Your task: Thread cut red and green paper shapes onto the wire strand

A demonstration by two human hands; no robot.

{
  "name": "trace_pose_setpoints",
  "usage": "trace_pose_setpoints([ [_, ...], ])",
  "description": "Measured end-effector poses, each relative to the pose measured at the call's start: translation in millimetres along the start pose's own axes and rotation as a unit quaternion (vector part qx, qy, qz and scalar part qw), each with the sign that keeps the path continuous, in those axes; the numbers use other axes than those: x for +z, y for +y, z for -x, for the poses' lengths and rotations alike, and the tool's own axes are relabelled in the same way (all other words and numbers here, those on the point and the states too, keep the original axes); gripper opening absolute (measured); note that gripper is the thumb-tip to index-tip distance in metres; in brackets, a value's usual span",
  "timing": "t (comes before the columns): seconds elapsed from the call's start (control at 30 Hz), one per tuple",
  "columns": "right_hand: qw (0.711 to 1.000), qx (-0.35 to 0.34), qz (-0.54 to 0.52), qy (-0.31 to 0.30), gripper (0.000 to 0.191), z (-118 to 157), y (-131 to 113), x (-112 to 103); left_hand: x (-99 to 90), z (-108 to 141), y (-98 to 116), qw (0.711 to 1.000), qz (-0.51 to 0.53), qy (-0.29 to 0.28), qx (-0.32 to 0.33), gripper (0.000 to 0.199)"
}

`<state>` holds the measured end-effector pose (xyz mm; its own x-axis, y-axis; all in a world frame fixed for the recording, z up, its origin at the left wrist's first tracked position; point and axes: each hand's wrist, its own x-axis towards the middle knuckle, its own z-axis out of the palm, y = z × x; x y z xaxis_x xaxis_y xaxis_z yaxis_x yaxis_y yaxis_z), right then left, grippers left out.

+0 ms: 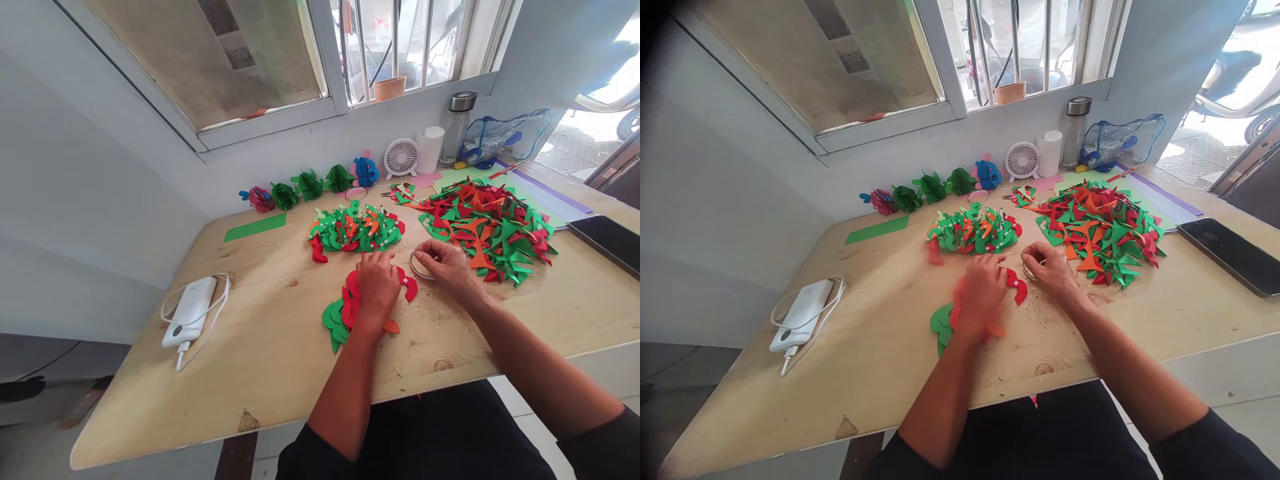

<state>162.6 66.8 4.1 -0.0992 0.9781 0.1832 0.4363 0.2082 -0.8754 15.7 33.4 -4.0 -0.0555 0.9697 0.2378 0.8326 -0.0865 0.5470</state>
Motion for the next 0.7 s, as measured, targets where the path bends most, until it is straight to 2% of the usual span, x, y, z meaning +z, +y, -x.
trace_pose_setpoints([
  [0.13,1.0,-0.023,0.019,-0.003,0.022,4.8,-0.3,5.2,-3.5,2.2,5.7,0.991,-0.114,-0.076,0.008,0.027],
  [0.23,0.999,-0.034,0.027,-0.007,0.022,6.7,0.5,6.7,-4.9,2.2,7.3,0.983,-0.155,-0.098,-0.001,0.02],
  [0.4,0.998,-0.043,0.032,-0.024,0.021,7.8,8.0,7.3,-4.6,2.5,2.3,0.985,-0.143,-0.094,-0.001,0.012],
  [0.57,0.998,-0.039,0.045,-0.02,0.021,7.9,10.7,6.7,-4.0,2.4,-3.4,0.993,-0.101,-0.065,-0.009,0.004],
  [0.7,0.996,-0.054,0.068,-0.006,0.022,7.5,11.3,5.8,-6.4,0.7,-4.1,0.998,-0.047,-0.05,-0.011,0.009],
])
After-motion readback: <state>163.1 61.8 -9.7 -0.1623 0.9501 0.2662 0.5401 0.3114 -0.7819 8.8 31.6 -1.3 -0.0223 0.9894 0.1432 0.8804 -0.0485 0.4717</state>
